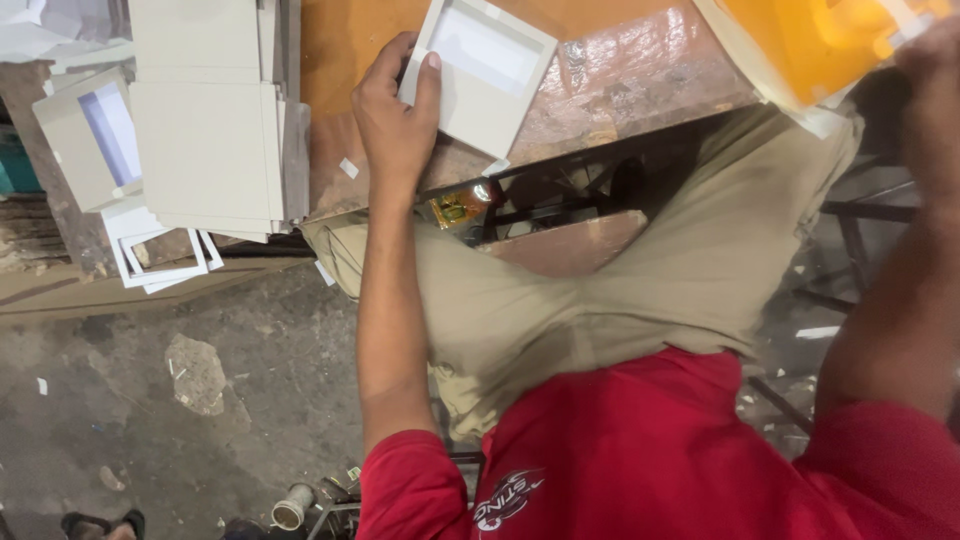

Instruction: The person assembles small white cardboard boxes by folding flaps and securing them with clear tape. They repeatedly pick up flat pieces, fold them into box shapes, and apply tape to the edges, stacking completed boxes on the table.

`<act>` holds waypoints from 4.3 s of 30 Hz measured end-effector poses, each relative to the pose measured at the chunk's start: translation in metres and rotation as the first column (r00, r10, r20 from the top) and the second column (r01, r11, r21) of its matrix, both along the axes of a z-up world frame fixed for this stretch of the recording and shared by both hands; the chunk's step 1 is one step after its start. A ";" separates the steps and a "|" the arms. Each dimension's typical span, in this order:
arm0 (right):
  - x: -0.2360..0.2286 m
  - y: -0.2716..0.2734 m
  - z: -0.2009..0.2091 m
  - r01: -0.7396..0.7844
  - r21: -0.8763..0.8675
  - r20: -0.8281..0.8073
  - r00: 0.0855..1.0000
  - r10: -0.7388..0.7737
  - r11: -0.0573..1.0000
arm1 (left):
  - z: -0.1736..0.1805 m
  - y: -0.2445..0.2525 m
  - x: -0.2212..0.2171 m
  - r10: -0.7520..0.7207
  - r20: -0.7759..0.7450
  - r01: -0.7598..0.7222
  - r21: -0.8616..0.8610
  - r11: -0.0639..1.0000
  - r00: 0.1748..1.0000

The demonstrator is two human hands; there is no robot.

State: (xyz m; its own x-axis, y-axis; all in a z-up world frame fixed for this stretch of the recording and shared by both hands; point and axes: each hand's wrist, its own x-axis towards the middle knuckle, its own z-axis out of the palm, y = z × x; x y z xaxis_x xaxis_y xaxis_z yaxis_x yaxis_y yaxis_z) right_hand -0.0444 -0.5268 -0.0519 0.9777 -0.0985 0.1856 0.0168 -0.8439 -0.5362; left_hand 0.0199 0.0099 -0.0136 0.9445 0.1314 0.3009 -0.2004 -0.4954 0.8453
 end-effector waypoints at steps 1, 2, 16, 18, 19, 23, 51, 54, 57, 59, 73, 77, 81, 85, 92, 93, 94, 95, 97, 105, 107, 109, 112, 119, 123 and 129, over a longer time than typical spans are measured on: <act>-0.001 -0.001 -0.002 0.005 -0.007 0.012 1.000 -0.005 1.000 | 0.000 -0.001 0.000 0.012 0.004 -0.012 0.015 1.000 1.000; -0.002 -0.003 -0.004 0.009 -0.016 0.021 1.000 -0.008 1.000 | 0.000 -0.001 0.000 0.024 0.009 -0.024 0.030 0.999 1.000; -0.017 0.011 -0.014 0.157 0.499 -0.038 0.987 -0.159 0.852 | 0.007 -0.015 -0.014 -0.007 -0.012 0.012 0.517 0.856 1.000; -0.022 0.013 -0.014 0.041 0.621 0.070 0.992 -0.108 0.782 | 0.012 -0.018 -0.016 0.005 -0.022 0.008 0.569 0.823 1.000; -0.021 0.020 -0.012 -0.017 0.672 0.136 0.986 -0.101 0.741 | 0.013 -0.022 -0.020 0.016 -0.004 -0.011 0.604 0.797 1.000; -0.069 0.069 0.006 0.017 0.630 0.160 0.975 -0.152 0.777 | 0.007 -0.038 -0.036 0.028 -0.072 0.023 0.627 0.779 0.997; 0.031 0.302 0.076 -0.371 0.639 -0.067 0.846 0.529 0.674 | 0.014 -0.039 -0.045 0.053 0.056 -0.074 0.492 0.868 0.997; 0.029 0.293 0.075 -0.235 0.739 -0.142 0.862 0.486 0.632 | 0.014 -0.038 -0.044 0.051 0.023 -0.055 0.494 0.867 0.998; 0.024 0.282 0.067 -0.397 0.622 0.019 0.869 0.494 0.675 | 0.013 -0.038 -0.044 0.048 0.021 -0.052 0.496 0.867 0.999; 0.022 0.277 0.060 -0.351 0.717 0.027 0.877 0.479 0.602 | 0.013 -0.038 -0.044 0.040 0.002 -0.036 0.495 0.868 0.999; 0.054 0.288 0.047 -0.320 0.676 -0.182 0.800 0.572 0.664 | 0.013 -0.037 -0.045 0.044 0.059 -0.066 0.444 0.893 0.997; 0.061 0.289 0.044 -0.369 0.628 -0.170 0.794 0.584 0.685 | 0.012 -0.036 -0.044 0.031 0.070 -0.059 0.460 0.886 0.997; 0.066 0.287 0.045 -0.403 0.546 -0.204 0.787 0.583 0.735 | 0.011 -0.037 -0.043 0.036 0.069 -0.064 0.456 0.888 0.997; 0.067 0.289 0.048 -0.421 0.505 -0.214 0.784 0.582 0.753 | 0.011 -0.037 -0.043 0.031 0.063 -0.056 0.458 0.887 0.998; 0.071 0.296 0.053 -0.407 0.399 -0.252 0.813 0.525 0.822 | 0.011 -0.038 -0.045 0.036 0.083 -0.070 0.450 0.890 0.996; 0.072 0.297 0.054 -0.405 0.372 -0.257 0.820 0.511 0.835 | 0.012 -0.038 -0.044 0.036 0.077 -0.066 0.446 0.893 0.996; 0.070 0.298 0.054 -0.387 0.439 -0.227 0.825 0.517 0.811 | 0.012 -0.038 -0.045 0.035 0.070 -0.062 0.441 0.895 0.997; 0.068 0.299 0.054 -0.372 0.503 -0.195 0.831 0.521 0.780 | 0.013 -0.037 -0.045 0.034 0.066 -0.060 0.438 0.897 0.997; 0.064 0.301 0.054 -0.298 0.602 -0.187 0.849 0.494 0.740 | 0.014 -0.037 -0.046 0.043 0.074 -0.070 0.423 0.904 0.996; 0.039 0.296 0.068 -0.074 0.698 -0.319 0.858 0.402 0.712 | 0.018 -0.037 -0.055 0.100 0.176 -0.153 0.322 0.934 0.979; 0.031 0.296 0.070 -0.081 0.747 -0.270 0.869 0.414 0.660 | 0.020 -0.038 -0.056 0.094 0.226 -0.159 0.292 0.943 0.970; 0.025 0.297 0.070 -0.068 0.812 -0.229 0.877 0.422 0.580 | 0.024 -0.044 -0.062 0.073 0.227 -0.139 0.290 0.947 0.971; 0.018 0.297 0.064 -0.052 0.897 -0.155 0.893 0.423 0.439 | 0.030 -0.054 -0.072 0.052 0.232 -0.117 0.276 0.954 0.971; 0.007 0.276 0.046 -0.265 0.898 0.100 0.900 0.423 0.351 | 0.056 -0.059 -0.093 -0.009 0.199 -0.032 0.199 0.980 0.980; 0.007 0.266 0.043 -0.406 0.810 0.205 0.873 0.443 0.424 | 0.063 -0.058 -0.099 -0.071 0.130 0.056 0.118 0.991 0.989; 0.004 0.264 0.057 -0.125 0.948 0.042 0.961 0.274 0.292 | 0.065 -0.051 -0.105 -0.104 0.064 0.100 0.062 0.993 0.993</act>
